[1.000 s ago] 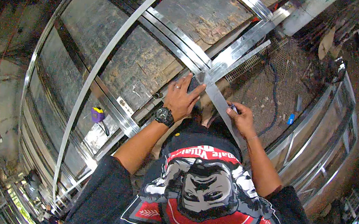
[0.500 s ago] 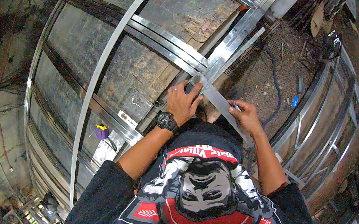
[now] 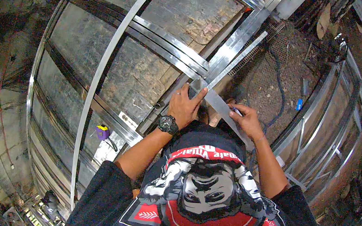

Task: The person uses a try square and a marker to draw straight lines on a metal sheet. They reposition the square multiple times to mark several parallel lines across the surface.

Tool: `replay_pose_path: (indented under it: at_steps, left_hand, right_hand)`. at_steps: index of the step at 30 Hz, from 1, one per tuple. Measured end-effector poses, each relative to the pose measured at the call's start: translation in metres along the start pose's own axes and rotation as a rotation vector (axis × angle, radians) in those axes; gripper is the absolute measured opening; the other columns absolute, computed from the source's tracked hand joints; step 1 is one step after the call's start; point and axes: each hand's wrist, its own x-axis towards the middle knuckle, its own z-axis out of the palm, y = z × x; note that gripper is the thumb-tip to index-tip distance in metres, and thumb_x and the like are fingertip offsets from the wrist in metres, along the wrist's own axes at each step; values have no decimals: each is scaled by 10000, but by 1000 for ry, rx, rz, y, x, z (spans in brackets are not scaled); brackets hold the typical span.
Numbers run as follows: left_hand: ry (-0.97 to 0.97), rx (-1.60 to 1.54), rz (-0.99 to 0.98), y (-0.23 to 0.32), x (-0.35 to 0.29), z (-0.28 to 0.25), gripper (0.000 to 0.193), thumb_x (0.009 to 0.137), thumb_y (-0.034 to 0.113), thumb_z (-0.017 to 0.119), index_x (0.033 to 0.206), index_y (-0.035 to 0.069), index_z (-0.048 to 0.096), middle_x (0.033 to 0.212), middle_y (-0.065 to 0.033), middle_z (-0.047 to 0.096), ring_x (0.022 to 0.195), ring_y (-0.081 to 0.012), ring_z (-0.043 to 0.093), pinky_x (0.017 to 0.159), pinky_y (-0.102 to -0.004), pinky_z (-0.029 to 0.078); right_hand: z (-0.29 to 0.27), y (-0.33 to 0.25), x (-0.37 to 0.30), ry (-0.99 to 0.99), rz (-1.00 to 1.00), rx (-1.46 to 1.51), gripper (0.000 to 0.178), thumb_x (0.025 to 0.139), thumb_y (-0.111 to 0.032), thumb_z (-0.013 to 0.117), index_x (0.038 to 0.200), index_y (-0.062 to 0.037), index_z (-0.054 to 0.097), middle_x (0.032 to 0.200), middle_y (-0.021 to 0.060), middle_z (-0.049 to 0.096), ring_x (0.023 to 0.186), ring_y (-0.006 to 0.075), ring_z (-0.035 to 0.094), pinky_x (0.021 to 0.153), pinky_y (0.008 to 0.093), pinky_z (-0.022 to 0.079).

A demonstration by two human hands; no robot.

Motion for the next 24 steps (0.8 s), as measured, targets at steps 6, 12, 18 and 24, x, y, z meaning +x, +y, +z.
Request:
replay_pose_path:
  at_steps: [6,12,18,24]
  left_hand:
    - [-6,-30,-9,1,0,-1,675,924,219,676,1542,366,449,1294,-365,533,1007,-490,618,822,-531,525]
    - [-29,-29,-10,-2,-1,1,680,922,216,676,1545,362,449,1294,-372,529,1002,-494,616,834,-536,525]
    - [-28,-30,-11,0,-1,0,668,933,225,668,1549,358,445,1285,-372,537,1018,-496,609,845,-539,522]
    - [23,-28,6,1,0,1,652,943,225,661,1545,356,449,1270,-375,546,1025,-501,607,854,-540,522]
  right_hand:
    - [-7,-2,1,-39,14,9,323,920,-175,761,1219,-53,742,1034,58,754,938,136,659,875,318,521]
    - [-7,-8,0,-58,69,28,330,924,-180,765,1222,-43,739,1035,38,748,941,121,647,885,304,518]
    - [-8,6,1,-76,103,89,352,962,-204,730,1275,-45,713,1115,24,736,993,113,632,919,297,508]
    - [-6,7,25,7,-35,63,438,1058,-290,596,1446,-88,579,1138,35,681,1032,122,603,918,301,492]
